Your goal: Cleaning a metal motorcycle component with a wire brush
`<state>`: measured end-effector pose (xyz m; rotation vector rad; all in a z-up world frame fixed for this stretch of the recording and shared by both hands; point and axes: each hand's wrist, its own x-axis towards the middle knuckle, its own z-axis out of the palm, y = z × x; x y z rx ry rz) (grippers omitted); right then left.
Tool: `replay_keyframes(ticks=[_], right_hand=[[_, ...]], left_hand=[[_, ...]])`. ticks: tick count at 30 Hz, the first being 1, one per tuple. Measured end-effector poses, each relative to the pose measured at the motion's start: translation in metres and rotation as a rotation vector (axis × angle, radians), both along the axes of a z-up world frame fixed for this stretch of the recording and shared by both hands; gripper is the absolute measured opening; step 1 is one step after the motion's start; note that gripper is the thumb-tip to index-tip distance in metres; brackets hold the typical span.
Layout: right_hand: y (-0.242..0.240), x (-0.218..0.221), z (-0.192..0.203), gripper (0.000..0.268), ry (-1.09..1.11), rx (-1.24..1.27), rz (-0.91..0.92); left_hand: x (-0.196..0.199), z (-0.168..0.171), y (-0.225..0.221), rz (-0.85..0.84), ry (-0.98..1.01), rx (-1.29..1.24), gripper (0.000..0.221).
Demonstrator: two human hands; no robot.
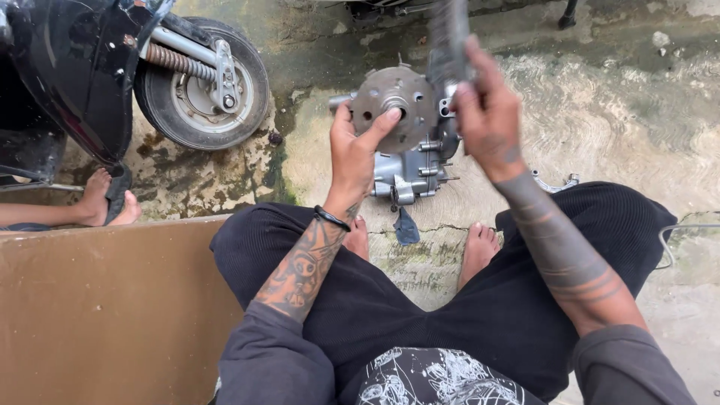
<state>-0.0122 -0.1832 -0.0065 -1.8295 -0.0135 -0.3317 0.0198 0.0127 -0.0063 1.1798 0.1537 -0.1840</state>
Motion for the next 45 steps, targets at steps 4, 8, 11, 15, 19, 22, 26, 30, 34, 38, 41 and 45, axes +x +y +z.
replay_keyframes(ticks=[4,8,11,15,19,22,26,30,34,38,41,45], right_hand=[[-0.024,-0.014,0.017,0.050,-0.007,0.343,-0.069],[-0.035,-0.024,0.015,0.053,-0.038,0.383,-0.065],[-0.031,-0.026,0.012,0.058,-0.004,0.373,-0.048],[-0.019,-0.033,0.011,0.058,-0.015,0.247,0.033],[-0.004,-0.040,0.012,0.057,-0.017,0.198,0.158],[0.012,-0.042,0.003,0.058,0.029,0.097,0.194],[0.033,-0.049,-0.002,0.058,0.049,-0.183,0.195],[0.026,-0.016,-0.029,0.056,-0.207,-0.088,0.130],[0.036,-0.031,-0.009,0.059,-0.097,-0.119,0.152],[0.017,0.010,-0.018,0.056,-0.120,-0.137,0.072],[-0.014,0.024,-0.003,0.057,-0.102,0.136,-0.102],[-0.035,-0.007,0.018,0.060,-0.012,0.449,-0.147]], left_hand=[[0.010,0.009,0.010,0.010,0.072,-0.035,0.084],[0.011,0.007,0.019,0.066,0.167,-0.239,0.074],[0.008,0.003,0.022,0.080,0.176,-0.276,0.068],[0.007,0.000,0.020,0.078,0.137,-0.265,0.058],[0.008,-0.004,0.012,0.106,0.126,-0.228,0.056],[0.002,0.001,0.004,0.074,0.112,-0.111,0.083],[0.013,0.006,0.013,0.138,-0.054,-0.123,0.063],[-0.014,0.000,0.001,0.026,-0.120,0.036,0.053],[0.006,-0.009,0.002,0.183,-0.115,0.006,0.052],[0.006,-0.013,0.002,0.108,-0.039,0.016,0.058],[0.004,-0.005,-0.005,0.053,0.060,-0.002,0.072],[0.012,0.005,0.016,0.054,0.139,-0.141,0.092]])
